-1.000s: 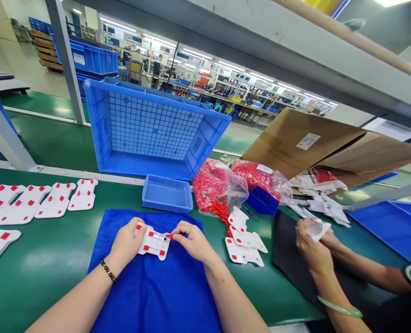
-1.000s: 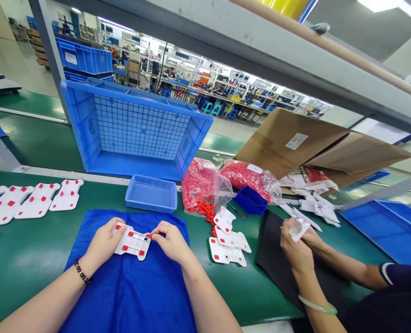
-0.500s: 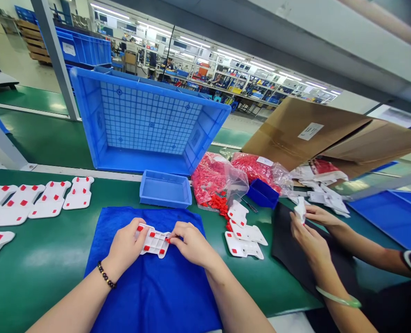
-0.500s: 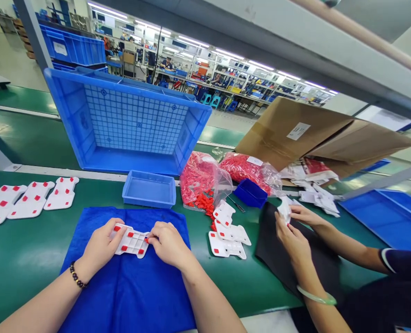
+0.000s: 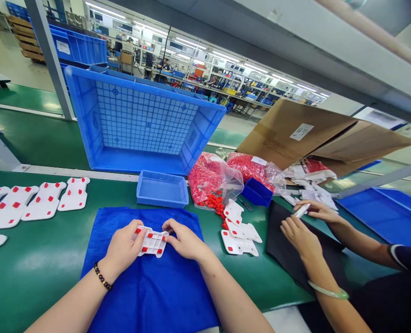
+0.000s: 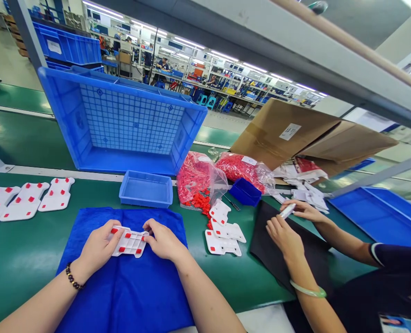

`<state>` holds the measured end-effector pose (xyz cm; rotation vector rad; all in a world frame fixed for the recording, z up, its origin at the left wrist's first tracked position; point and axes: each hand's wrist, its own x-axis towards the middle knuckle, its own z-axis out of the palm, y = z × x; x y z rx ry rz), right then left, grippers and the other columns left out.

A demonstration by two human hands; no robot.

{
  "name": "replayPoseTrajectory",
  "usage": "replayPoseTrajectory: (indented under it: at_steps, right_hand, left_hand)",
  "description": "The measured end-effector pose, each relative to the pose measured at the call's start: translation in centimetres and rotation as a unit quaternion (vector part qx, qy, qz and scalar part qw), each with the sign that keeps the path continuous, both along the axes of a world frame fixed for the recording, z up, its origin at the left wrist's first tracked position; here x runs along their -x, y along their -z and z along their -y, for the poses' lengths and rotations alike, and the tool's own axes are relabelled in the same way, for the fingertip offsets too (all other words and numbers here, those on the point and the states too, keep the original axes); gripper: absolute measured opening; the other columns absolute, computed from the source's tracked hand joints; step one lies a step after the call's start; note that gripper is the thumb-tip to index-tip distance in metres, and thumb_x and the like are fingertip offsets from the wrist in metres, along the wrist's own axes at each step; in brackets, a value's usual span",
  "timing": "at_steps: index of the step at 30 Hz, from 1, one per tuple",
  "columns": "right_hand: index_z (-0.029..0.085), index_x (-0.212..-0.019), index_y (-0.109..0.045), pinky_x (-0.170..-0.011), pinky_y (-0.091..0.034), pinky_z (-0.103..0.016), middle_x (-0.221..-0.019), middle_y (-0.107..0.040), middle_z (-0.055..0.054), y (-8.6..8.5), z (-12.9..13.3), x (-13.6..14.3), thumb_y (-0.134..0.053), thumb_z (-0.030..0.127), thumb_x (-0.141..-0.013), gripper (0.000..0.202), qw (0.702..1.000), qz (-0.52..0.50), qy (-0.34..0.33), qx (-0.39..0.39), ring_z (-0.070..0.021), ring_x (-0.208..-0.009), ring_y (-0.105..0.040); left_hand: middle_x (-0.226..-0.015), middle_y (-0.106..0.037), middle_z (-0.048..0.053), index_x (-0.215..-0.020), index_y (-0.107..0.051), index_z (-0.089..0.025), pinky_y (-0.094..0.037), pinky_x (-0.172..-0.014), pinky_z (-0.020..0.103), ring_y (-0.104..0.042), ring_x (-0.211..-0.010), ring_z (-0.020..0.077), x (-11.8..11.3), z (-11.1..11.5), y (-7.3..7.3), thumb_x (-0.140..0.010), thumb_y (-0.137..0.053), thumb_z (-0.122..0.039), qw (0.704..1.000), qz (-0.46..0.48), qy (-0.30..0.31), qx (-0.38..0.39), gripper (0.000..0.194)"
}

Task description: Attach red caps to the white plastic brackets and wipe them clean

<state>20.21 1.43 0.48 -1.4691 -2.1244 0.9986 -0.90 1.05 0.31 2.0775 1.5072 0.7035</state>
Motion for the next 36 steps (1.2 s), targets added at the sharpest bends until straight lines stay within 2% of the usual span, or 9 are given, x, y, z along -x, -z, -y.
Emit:
replayPoseTrajectory:
  at_steps: [3,8,12,16,20,22,24,27,36]
  right_hand:
    - [0.024,-0.104,-0.054,-0.078,-0.042,-0.029,-0.098,-0.063,-0.002,0.4,-0.3,-0.2,-0.053,0.021,-0.080,0.025,1.000,-0.001,-0.015,0.009,-0.0174,-0.090,-0.057]
    - [0.022,-0.092,-0.061,-0.078,-0.041,-0.028,-0.093,-0.064,-0.001,-0.5,-0.7,-1.0,-0.052,0.021,-0.081,0.014,0.997,-0.034,-0.056,-0.040,-0.0161,-0.086,-0.057]
    - [0.020,-0.086,-0.056,-0.078,-0.040,-0.030,-0.087,-0.059,-0.002,-1.6,-0.6,-2.0,-0.056,0.019,-0.077,0.009,0.992,-0.049,-0.016,-0.112,-0.0160,-0.083,-0.053]
    - [0.021,-0.090,-0.051,-0.079,-0.040,-0.031,-0.091,-0.055,-0.002,-2.1,-0.4,-2.9,-0.067,0.021,-0.067,0.027,0.993,-0.017,-0.025,-0.110,-0.0172,-0.086,-0.050]
    - [0.022,-0.100,-0.051,-0.083,-0.039,-0.032,-0.099,-0.053,-0.002,-1.9,-0.3,-3.5,-0.071,0.025,-0.063,0.042,0.996,0.022,-0.035,-0.081,-0.0182,-0.094,-0.049]
    - [0.023,-0.107,-0.051,-0.088,-0.036,-0.034,-0.107,-0.052,-0.004,-1.6,-0.4,-3.7,-0.073,0.029,-0.062,0.051,0.994,0.059,-0.049,-0.075,-0.0207,-0.102,-0.047]
    - [0.023,-0.116,-0.048,-0.092,-0.033,-0.037,-0.115,-0.050,-0.006,-1.3,-0.5,-3.6,-0.075,0.033,-0.059,0.064,0.990,0.099,-0.071,-0.064,-0.0236,-0.108,-0.044]
    - [0.025,-0.122,-0.046,-0.092,-0.031,-0.038,-0.120,-0.048,-0.006,-1.1,-0.4,-3.0,-0.074,0.035,-0.061,0.068,0.984,0.143,-0.095,-0.052,-0.0250,-0.109,-0.042]
    - [0.024,-0.110,-0.052,-0.080,-0.033,-0.034,-0.110,-0.053,-0.005,-1.0,-0.2,-1.6,-0.071,0.027,-0.066,0.049,0.972,0.199,-0.094,-0.082,-0.0223,-0.100,-0.045]
  left_hand:
    - [-0.071,-0.064,-0.001,-0.089,-0.050,-0.021,-0.042,-0.058,0.025,-0.060,-0.064,0.0154,-0.1,0.2,0.3,-0.087,-0.035,-0.036,1.000,0.014,0.003,-0.008,0.021]
    - [-0.075,-0.062,0.001,-0.089,-0.049,-0.020,-0.044,-0.059,0.026,-0.058,-0.064,0.0145,-0.1,0.4,0.7,-0.087,-0.038,-0.029,0.995,0.037,0.034,-0.085,0.015]
    - [-0.085,-0.058,0.004,-0.085,-0.050,-0.020,-0.045,-0.075,0.031,-0.056,-0.081,0.0163,-0.2,0.1,0.6,-0.084,-0.040,-0.018,0.982,0.035,0.061,-0.174,0.010]
    - [-0.106,-0.053,0.008,-0.088,-0.051,-0.020,-0.040,-0.092,0.040,-0.049,-0.105,0.0208,0.0,0.0,0.6,-0.076,-0.043,-0.010,0.984,-0.020,0.106,-0.143,0.018]
    - [-0.129,-0.042,0.011,-0.113,-0.045,-0.021,-0.024,-0.105,0.052,-0.033,-0.125,0.0278,0.1,0.4,1.2,-0.065,-0.061,-0.027,0.983,-0.072,0.155,-0.067,0.050]
    - [-0.136,-0.037,0.012,-0.127,-0.033,-0.022,-0.020,-0.106,0.054,-0.029,-0.128,0.0302,0.2,0.4,1.6,-0.059,-0.068,-0.040,0.982,-0.092,0.156,-0.048,0.078]
    - [-0.137,-0.037,0.012,-0.133,-0.028,-0.021,-0.020,-0.106,0.054,-0.028,-0.128,0.0308,0.2,0.3,1.9,-0.058,-0.068,-0.046,0.982,-0.115,0.145,-0.037,0.088]
    - [-0.131,-0.045,0.011,-0.129,-0.037,-0.021,-0.021,-0.106,0.051,-0.031,-0.126,0.0302,0.2,0.1,2.2,-0.062,-0.066,-0.046,0.981,-0.140,0.130,-0.034,0.077]
    - [-0.113,-0.054,0.006,-0.117,-0.050,-0.022,-0.026,-0.103,0.046,-0.040,-0.114,0.0266,-0.3,0.1,1.3,-0.068,-0.061,-0.045,0.981,-0.148,0.126,-0.028,0.055]
